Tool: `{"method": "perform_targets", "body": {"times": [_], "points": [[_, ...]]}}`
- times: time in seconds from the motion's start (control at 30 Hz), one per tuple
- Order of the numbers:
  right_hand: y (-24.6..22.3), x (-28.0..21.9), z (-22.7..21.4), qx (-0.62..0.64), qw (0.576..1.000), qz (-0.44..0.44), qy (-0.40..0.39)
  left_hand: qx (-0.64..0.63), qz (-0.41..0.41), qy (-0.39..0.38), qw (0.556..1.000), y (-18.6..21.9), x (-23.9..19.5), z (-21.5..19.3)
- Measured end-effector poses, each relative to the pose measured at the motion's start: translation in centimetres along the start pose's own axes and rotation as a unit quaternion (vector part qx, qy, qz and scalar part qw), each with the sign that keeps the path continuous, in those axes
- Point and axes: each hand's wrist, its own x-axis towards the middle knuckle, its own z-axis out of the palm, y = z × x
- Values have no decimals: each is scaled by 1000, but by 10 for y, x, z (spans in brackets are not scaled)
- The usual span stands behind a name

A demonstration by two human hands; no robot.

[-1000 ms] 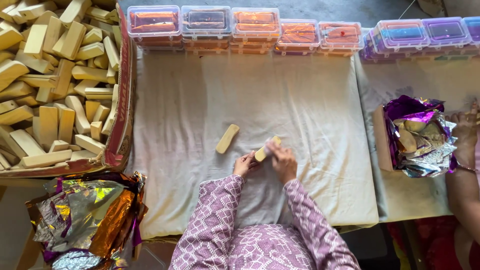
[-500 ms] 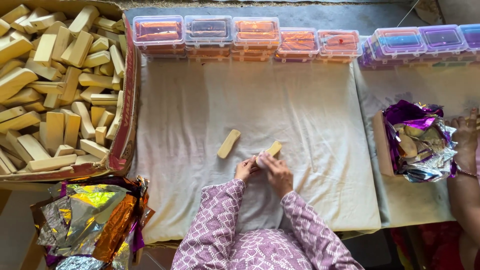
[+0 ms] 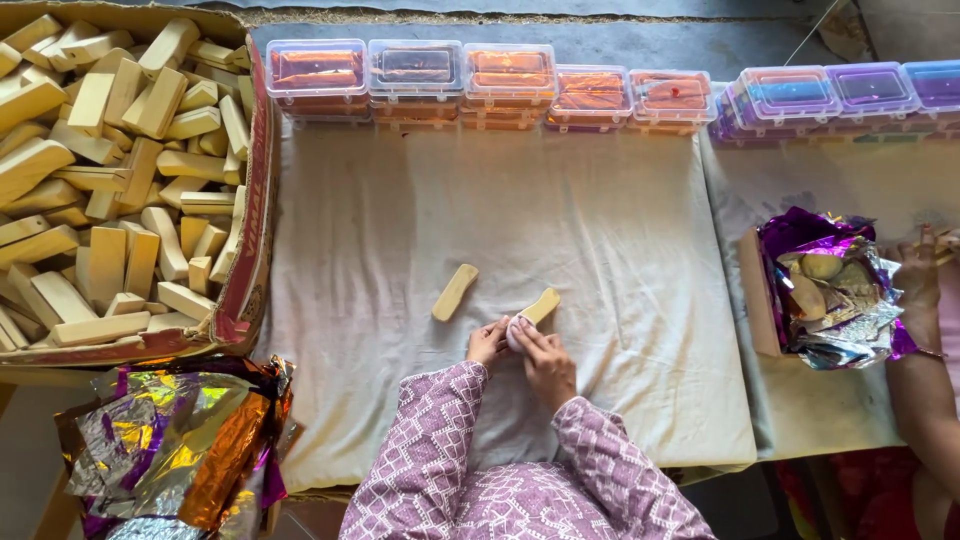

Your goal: Wrapping small wooden rectangular blocks in foil and paper packaging.

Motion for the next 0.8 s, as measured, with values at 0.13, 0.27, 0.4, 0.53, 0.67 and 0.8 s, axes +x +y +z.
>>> {"method": "perform_targets", "body": {"times": [0.13, 0.27, 0.4, 0.53, 0.67, 0.8], "points": [[35, 29, -10, -56, 998, 5, 32, 4, -9, 2, 1000, 10, -12, 8], [57, 55, -3, -82, 993, 55, 58, 8, -12, 16, 1000, 17, -16, 14], [44, 37, 23, -119, 990, 70, 13, -12, -10, 15, 1000, 18, -18, 16], [-2, 11, 6, -36, 998, 42, -4, -24, 12, 3, 1000, 2, -9, 3], [32, 30, 2, 4, 999, 34, 16, -21, 18, -2, 1000, 4, -7, 3], [59, 63, -7, -14, 994, 76, 70, -11, -6, 19, 1000, 17, -18, 16]]}}
